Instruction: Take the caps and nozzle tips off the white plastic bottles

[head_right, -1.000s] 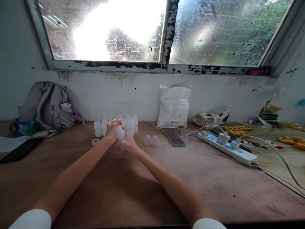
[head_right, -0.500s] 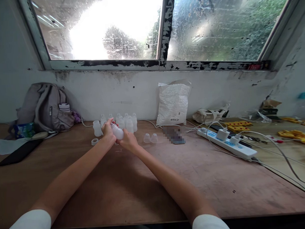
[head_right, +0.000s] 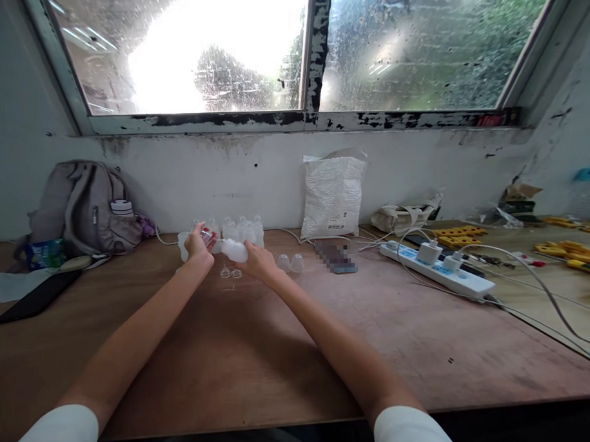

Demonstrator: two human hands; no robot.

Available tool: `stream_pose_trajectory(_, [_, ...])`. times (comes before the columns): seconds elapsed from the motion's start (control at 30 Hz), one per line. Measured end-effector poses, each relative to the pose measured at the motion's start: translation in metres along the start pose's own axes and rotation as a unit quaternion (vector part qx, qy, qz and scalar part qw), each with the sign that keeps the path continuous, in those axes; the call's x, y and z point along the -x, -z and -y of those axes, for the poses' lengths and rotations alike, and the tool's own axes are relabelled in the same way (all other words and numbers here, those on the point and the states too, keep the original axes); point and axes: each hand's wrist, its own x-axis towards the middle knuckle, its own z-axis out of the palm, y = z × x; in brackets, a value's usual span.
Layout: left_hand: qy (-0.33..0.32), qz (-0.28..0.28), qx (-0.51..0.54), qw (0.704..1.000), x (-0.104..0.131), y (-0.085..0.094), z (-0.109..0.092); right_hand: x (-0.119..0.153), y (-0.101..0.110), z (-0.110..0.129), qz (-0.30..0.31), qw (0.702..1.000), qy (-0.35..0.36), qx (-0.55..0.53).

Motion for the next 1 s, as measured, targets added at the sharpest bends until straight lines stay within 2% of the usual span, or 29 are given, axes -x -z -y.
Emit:
stream_pose_trajectory(0.17, [0.014, -0.033, 0.010, 0.999, -0.020, 0.010, -0.015, -0.002, -0.005, -0.020, -0.020, 0.996, -0.053, -0.070])
stream_pose_trajectory(0.3, [0.028, -0.035, 0.002, 0.999, -0.021, 0.011, -0.008, 0.003, -0.023, -0.031, -0.033, 0.980, -0.102, -0.167])
stream_pose_trajectory(0.43, [0.044, -0.018, -0.014, 0.999, -0.019, 0.009, -0.001, 0.007, -0.038, -0.039, -0.024, 0.973, -0.095, -0.210])
stream_pose_trajectory(0.57, [0.041, 0.057, -0.070, 0.995, -0.016, 0.009, 0.000, 0.006, -0.039, -0.039, -0.005, 0.970, -0.074, -0.233])
stream_pose_trajectory(0.67, [0.054, 0.128, -0.097, 0.986, -0.012, 0.007, 0.001, 0.002, -0.029, -0.034, -0.040, 0.971, -0.034, -0.233])
stream_pose_trajectory(0.77, [0.044, 0.190, -0.124, 0.973, -0.006, 0.005, 0.004, -0.003, -0.008, -0.023, -0.120, 0.975, 0.012, -0.186])
stream_pose_trajectory(0.83, [0.028, 0.234, -0.154, 0.960, 0.001, 0.004, 0.005, -0.004, 0.009, -0.013, -0.150, 0.972, 0.063, -0.167])
stream_pose_trajectory(1.0, [0.002, 0.380, -0.223, 0.897, 0.019, 0.004, 0.001, -0.006, 0.043, 0.010, -0.141, 0.970, 0.147, -0.136])
